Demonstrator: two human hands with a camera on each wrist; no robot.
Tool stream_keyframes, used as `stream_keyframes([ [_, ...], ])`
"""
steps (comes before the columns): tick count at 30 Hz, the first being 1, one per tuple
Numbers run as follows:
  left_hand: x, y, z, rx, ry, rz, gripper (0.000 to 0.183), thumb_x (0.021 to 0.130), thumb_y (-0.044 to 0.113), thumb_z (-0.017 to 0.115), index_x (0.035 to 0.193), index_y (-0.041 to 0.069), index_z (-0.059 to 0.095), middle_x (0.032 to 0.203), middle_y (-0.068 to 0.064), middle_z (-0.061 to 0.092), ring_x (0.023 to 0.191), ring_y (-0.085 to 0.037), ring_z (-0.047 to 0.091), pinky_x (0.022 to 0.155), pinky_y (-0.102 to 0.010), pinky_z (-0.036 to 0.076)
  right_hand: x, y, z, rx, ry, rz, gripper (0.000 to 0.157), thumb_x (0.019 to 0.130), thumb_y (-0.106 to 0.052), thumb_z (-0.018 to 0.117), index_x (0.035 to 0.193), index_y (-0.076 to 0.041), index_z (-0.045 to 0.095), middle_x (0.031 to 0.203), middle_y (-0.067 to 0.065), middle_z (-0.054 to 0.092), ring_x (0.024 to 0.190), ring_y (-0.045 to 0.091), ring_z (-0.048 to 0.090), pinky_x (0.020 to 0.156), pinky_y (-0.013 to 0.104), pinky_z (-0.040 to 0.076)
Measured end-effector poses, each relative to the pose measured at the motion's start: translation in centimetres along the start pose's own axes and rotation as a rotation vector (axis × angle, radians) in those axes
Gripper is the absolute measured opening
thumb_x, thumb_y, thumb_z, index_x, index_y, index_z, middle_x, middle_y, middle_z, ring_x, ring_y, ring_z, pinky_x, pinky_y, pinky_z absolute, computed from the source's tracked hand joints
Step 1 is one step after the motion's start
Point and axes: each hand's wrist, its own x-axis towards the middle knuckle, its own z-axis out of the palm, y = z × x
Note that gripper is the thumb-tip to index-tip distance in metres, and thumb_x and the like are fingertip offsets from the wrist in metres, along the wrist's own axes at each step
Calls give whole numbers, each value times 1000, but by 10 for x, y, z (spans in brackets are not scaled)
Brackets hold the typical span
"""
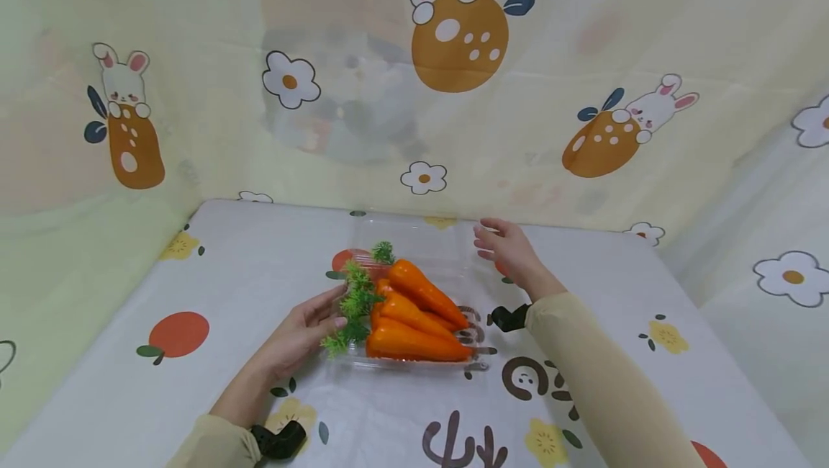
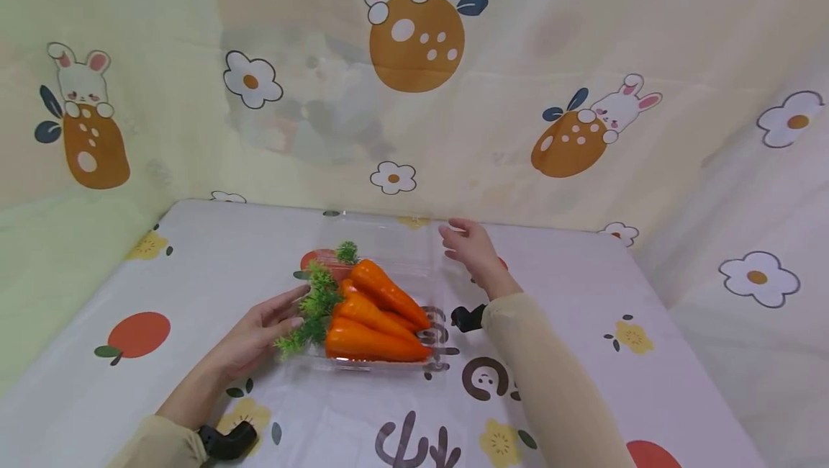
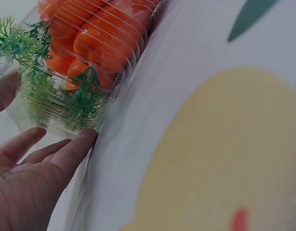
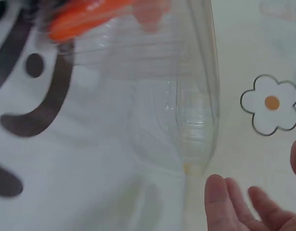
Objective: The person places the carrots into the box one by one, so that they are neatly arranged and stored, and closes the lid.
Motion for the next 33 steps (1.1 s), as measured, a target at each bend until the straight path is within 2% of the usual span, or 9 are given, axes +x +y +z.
stream_keyframes([
  [3, 1, -1, 1, -8, -7, -2, 70, 104, 15, 59, 163, 5, 22, 170, -20, 19, 155, -45, 20, 122, -66, 21, 8, 5, 0, 107, -16, 57, 68, 109, -22, 49, 160, 7, 14, 165, 27, 27, 150, 42, 36, 123, 48, 34],
  [6, 2, -2, 1, -13, -7, -7, 71, 104, 16, 59, 163, 6, 22, 170, -20, 19, 156, -45, 19, 121, -68, 19, 15, 10, 2, 145, -22, 101, 68, 108, -18, 49, 160, 8, 15, 165, 26, 27, 151, 40, 37, 123, 45, 33],
  [11, 3, -2, 1, -16, -5, -4, 71, 104, 15, 60, 163, 5, 22, 170, -19, 19, 156, -44, 19, 122, -65, 21, 21, 19, 5, 70, -19, 114, 65, 106, -14, 55, 159, 6, 25, 160, 27, 38, 140, 31, 50, 120, 42, 40],
  [19, 2, -2, 4, -22, -5, -1, 71, 103, 14, 60, 163, 3, 22, 170, -19, 19, 157, -42, 17, 123, -60, 23, 21, 25, 7, 50, -12, 89, 64, 103, -3, 56, 159, 3, 27, 158, 25, 42, 140, 31, 50, 119, 41, 41],
  [25, 1, 0, 2, -9, -19, 6, 71, 103, 14, 60, 162, 2, 22, 170, -19, 18, 157, -42, 16, 122, -60, 23, 19, 23, 7, 7, 19, 65, 62, 101, -1, 58, 158, 3, 32, 155, 26, 46, 124, 20, 60, 107, 29, 52],
  [27, 0, 0, 1, -4, -22, 2, 71, 103, 14, 60, 162, 2, 22, 170, -20, 18, 157, -43, 17, 122, -60, 24, 17, 22, 7, 11, 21, 56, 62, 101, 0, 58, 157, 4, 32, 155, 28, 45, 123, 20, 61, 108, 31, 52],
  [31, -1, 1, 0, 7, -30, -9, 72, 103, 15, 60, 162, 2, 21, 170, -21, 18, 156, -44, 18, 122, -58, 25, 11, 19, 6, 3, 27, 56, 62, 101, -1, 59, 157, 4, 33, 155, 28, 45, 122, 21, 62, 116, 42, 45],
  [33, -2, 2, -1, 10, -36, -11, 72, 103, 16, 60, 162, 2, 21, 170, -21, 17, 156, -44, 18, 122, -58, 26, 7, 17, 5, -35, 39, 57, 61, 101, -4, 61, 156, 2, 37, 153, 27, 48, 116, 17, 63, 115, 42, 46],
])
